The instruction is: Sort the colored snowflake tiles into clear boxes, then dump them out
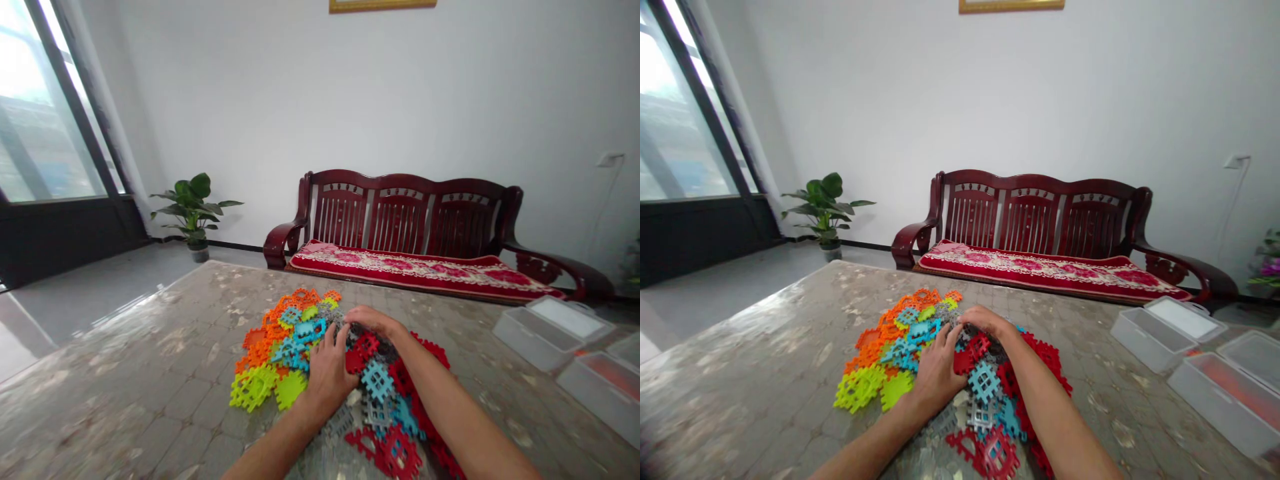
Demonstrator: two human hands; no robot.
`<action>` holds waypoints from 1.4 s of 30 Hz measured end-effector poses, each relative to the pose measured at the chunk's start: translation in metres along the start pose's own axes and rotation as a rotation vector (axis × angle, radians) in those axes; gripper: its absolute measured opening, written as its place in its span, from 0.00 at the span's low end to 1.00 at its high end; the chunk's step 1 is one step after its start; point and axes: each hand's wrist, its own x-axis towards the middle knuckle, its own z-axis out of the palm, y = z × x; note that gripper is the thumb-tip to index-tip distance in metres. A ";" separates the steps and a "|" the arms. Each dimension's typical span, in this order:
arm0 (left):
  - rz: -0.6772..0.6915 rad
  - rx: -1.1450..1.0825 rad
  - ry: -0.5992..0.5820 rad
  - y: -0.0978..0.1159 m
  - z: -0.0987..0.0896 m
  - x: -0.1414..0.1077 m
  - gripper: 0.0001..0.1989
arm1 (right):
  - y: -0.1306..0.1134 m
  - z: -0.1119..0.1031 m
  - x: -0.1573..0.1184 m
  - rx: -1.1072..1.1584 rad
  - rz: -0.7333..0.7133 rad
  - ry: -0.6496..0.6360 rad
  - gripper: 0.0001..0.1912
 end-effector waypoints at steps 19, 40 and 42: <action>0.488 -0.036 0.001 0.039 -0.014 -0.050 0.28 | 0.064 -0.060 -0.146 -0.263 0.167 0.651 0.32; 0.390 0.274 0.033 -0.016 -0.029 -0.053 0.25 | 0.068 0.000 -0.085 -0.387 -0.012 0.467 0.30; 0.370 0.261 0.052 -0.017 -0.044 -0.034 0.21 | 0.070 -0.005 -0.079 -0.365 0.003 0.476 0.31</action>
